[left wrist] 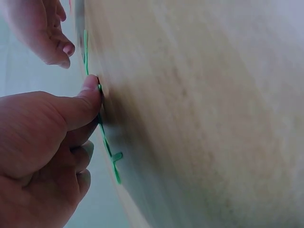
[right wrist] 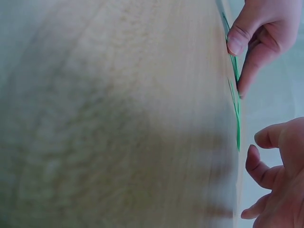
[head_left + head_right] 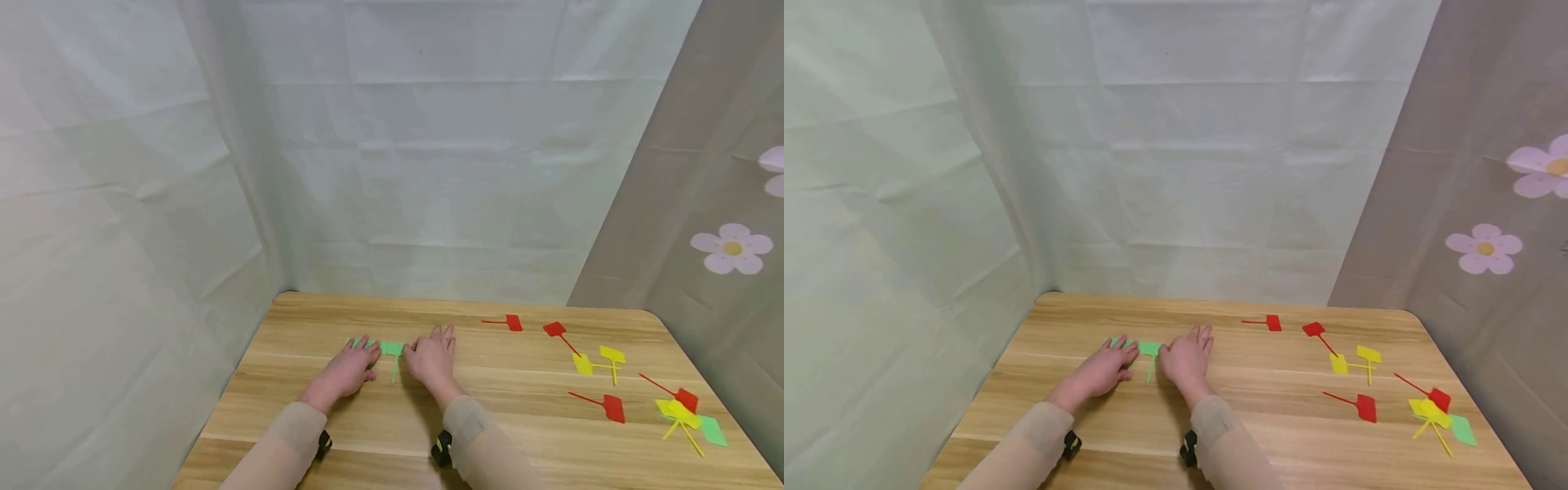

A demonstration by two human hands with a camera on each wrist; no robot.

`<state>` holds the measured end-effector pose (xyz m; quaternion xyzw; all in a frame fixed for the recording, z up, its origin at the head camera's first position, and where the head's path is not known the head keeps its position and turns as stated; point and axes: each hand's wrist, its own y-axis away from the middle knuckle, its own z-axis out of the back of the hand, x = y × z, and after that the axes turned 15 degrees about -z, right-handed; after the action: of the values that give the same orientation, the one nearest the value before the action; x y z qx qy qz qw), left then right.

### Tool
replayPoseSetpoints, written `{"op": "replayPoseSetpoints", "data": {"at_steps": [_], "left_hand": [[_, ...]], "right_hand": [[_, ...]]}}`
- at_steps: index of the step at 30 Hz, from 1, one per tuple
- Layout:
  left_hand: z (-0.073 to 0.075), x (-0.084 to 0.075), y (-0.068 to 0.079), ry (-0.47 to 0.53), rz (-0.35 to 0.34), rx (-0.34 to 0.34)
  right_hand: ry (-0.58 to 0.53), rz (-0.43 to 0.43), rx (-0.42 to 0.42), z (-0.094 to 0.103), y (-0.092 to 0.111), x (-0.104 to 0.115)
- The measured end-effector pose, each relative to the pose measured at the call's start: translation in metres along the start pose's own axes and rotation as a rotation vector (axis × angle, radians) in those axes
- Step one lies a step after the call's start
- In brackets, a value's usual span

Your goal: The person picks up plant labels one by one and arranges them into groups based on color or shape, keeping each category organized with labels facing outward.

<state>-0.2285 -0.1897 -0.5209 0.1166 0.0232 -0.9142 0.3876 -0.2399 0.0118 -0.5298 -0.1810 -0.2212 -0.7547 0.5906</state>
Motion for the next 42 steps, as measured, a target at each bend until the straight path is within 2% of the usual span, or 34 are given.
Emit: {"op": "replayPoseSetpoints", "data": {"at_steps": [6, 14, 23, 32, 42], "left_hand": [[0.0003, 0.0003, -0.0027, -0.037, -0.023, -0.043], [0.0024, 0.0003, -0.0023, -0.021, -0.036, -0.078], [0.0009, 0.0008, -0.003, -0.045, -0.032, -0.069], [-0.0014, 0.0018, -0.0051, -0.105, -0.015, -0.04], [-0.0025, 0.0008, -0.0042, -0.12, -0.008, -0.038]], "right_hand": [[-0.006, -0.001, 0.004, -0.0001, -0.0025, -0.0007], [-0.009, -0.003, -0.013, 0.001, -0.0031, -0.0001], [-0.025, 0.0, -0.019, 0.003, -0.0022, 0.0003], [-0.014, 0.037, -0.047, 0.0023, -0.0019, -0.0005], [-0.024, 0.047, -0.034, 0.001, -0.0017, -0.0017]]}}
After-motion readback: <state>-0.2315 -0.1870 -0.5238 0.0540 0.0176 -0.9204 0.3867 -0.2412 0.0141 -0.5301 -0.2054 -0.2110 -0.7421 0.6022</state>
